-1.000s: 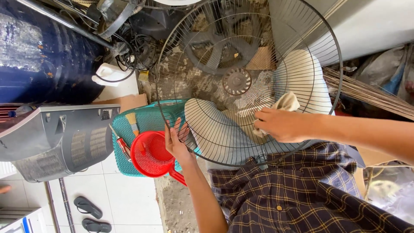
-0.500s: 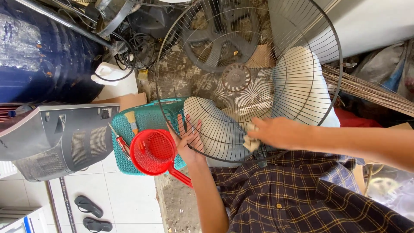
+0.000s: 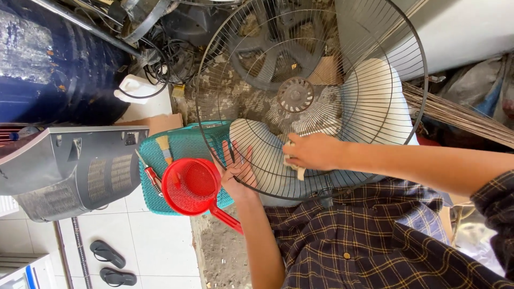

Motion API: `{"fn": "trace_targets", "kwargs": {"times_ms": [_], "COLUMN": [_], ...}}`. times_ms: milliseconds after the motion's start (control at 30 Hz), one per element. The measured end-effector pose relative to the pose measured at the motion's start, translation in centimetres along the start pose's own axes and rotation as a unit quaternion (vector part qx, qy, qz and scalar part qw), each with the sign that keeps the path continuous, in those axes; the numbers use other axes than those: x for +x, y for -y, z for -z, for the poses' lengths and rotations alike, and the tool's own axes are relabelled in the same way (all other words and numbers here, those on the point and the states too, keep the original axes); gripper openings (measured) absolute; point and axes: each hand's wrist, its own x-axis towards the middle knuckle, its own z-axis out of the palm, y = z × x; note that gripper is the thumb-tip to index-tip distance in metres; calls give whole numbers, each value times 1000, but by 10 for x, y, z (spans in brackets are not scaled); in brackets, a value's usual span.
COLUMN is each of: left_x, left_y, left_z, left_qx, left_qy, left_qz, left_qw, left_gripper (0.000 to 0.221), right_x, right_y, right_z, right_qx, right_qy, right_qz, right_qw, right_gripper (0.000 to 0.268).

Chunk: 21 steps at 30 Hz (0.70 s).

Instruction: Cleaning a metal fan grill using a cloth to remove dust and dirt.

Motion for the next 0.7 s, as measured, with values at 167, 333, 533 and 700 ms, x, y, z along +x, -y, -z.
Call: {"fn": "trace_targets", "kwargs": {"times_ms": [167, 333, 533, 700], "left_x": [7, 21, 24, 25], "left_y": [-6, -15, -20, -20], "left_z": [-13, -19, -28, -29], "left_qx": [33, 76, 61, 65], "left_qy": [-16, -19, -32, -36], "left_qz": [0, -3, 8, 3], "left_qw": [999, 997, 998, 997], "left_gripper": [108, 107, 108, 107], "right_x": [21, 4, 35, 10], "right_y": [-8, 47, -7, 41], "right_z": [4, 21, 6, -7], "right_qx": [-102, 51, -90, 25], "right_qy": [-50, 52, -111, -51], "right_qz": [-58, -51, -27, 77], "right_qw": [992, 996, 989, 995], "right_gripper": [18, 45, 18, 18]}}
